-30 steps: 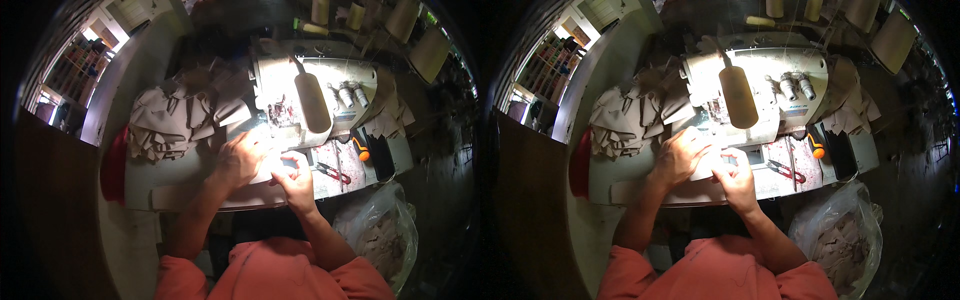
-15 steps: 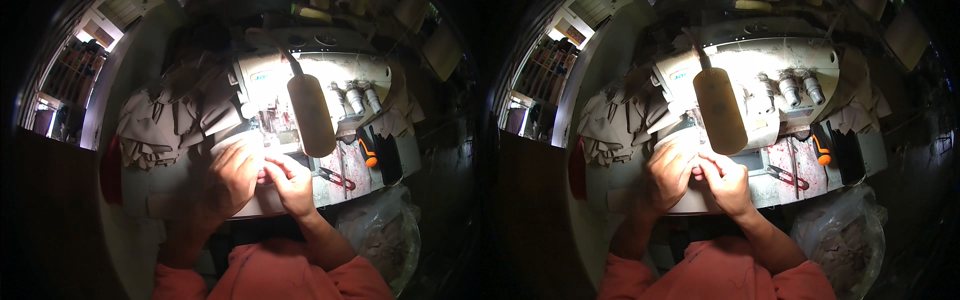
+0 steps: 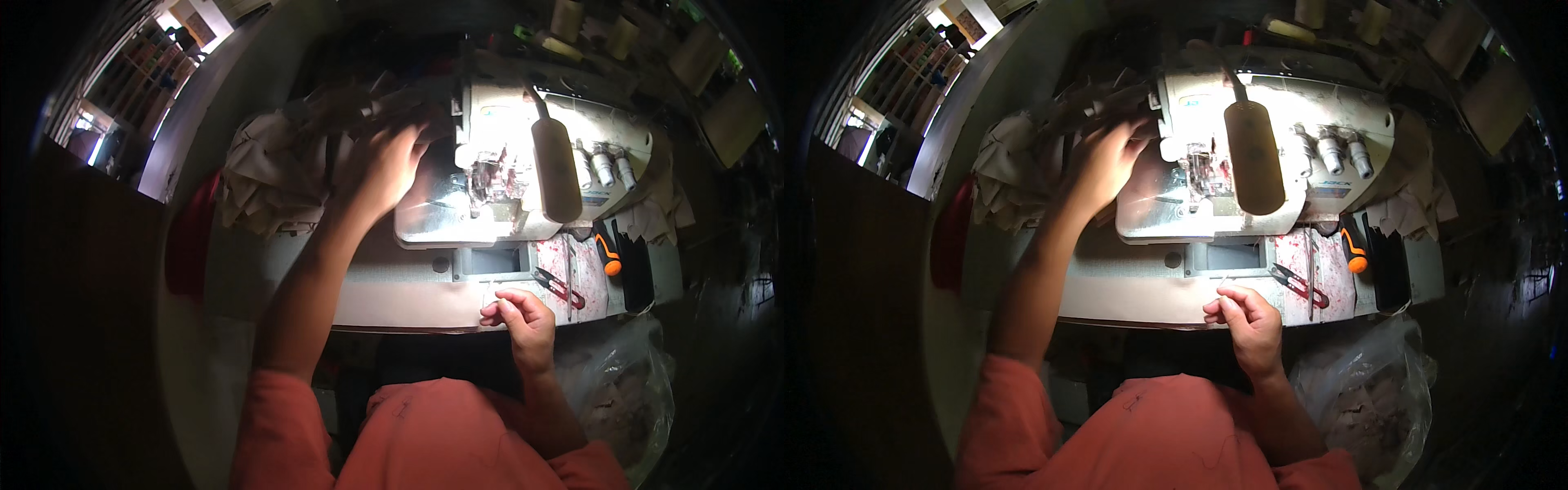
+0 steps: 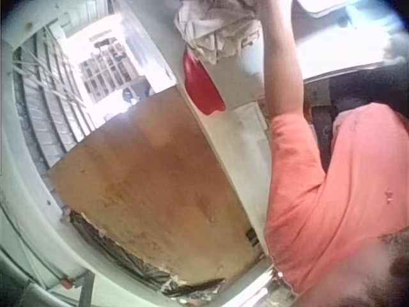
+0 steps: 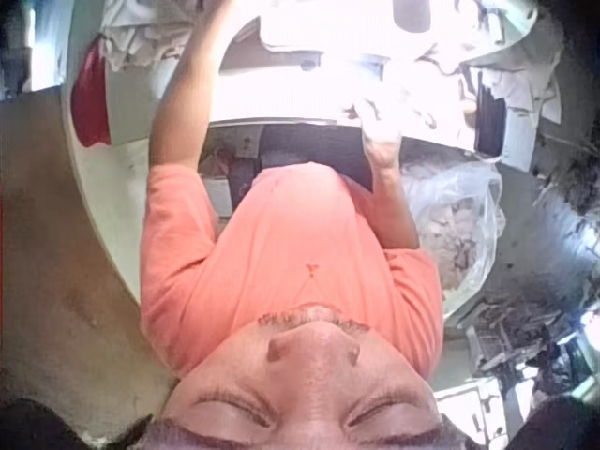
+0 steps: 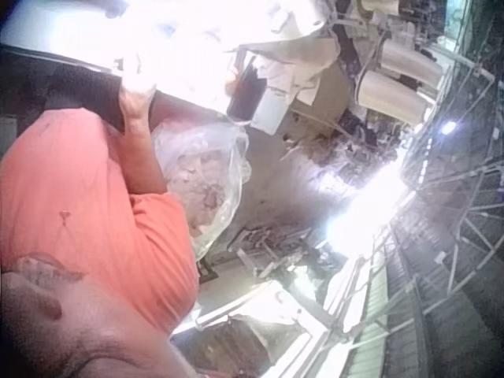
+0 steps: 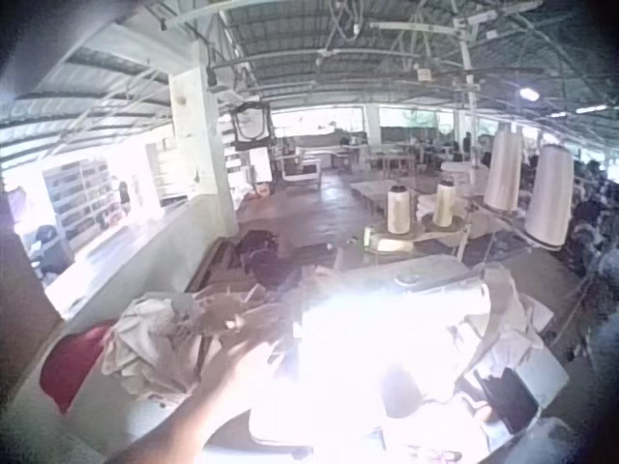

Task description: The person repeatedly picks up small beige fabric pieces from a pile, folds them by hand, and places them back on the pile. The task continues throughout the clip with consistent folding motions.

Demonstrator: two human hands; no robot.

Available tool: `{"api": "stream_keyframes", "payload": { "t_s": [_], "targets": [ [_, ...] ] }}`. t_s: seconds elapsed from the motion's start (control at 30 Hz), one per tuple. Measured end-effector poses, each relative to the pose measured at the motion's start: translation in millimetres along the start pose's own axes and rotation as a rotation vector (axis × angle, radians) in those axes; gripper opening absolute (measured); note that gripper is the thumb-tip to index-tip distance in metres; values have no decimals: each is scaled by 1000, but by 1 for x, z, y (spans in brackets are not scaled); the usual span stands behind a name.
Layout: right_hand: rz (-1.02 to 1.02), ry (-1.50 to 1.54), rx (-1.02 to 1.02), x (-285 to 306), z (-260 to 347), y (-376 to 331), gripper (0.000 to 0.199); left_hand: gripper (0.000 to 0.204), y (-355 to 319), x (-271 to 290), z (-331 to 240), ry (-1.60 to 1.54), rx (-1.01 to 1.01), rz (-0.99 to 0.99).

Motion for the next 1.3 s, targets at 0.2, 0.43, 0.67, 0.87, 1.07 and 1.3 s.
{"api": "stream_keyframes", "payload": {
  "t_s": [0.2,0.43,0.67,0.87,1.07,1.3],
  "targets": [
    [-39,-90,-6,22,-3,-7,17,23,-122,23,-70,-427,63,195],
    [2,-84,-45,11,6,-16,17,15,-150,-13,-60,-541,216,142],
    [108,-542,229,-19,7,7,18,12,-149,-7,-58,-722,136,-33],
    [127,-711,574,-27,16,8,14,14,-168,42,-75,-476,188,-247],
    [221,-553,252,-59,33,7,15,16,-187,67,-77,-1059,524,207],
    [401,-298,274,-120,82,-5,12,41,-212,37,-28,-2114,761,-389]
  ]
}}
Point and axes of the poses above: each hand's wrist, its own y-axis towards the middle knuckle, its own x-axis out of the back of the hand, z = x × y, the point moved 1 cm from there along y, towards the middle knuckle, and after that the axes turned 14 degrees about -z, right-handed, at the moved point
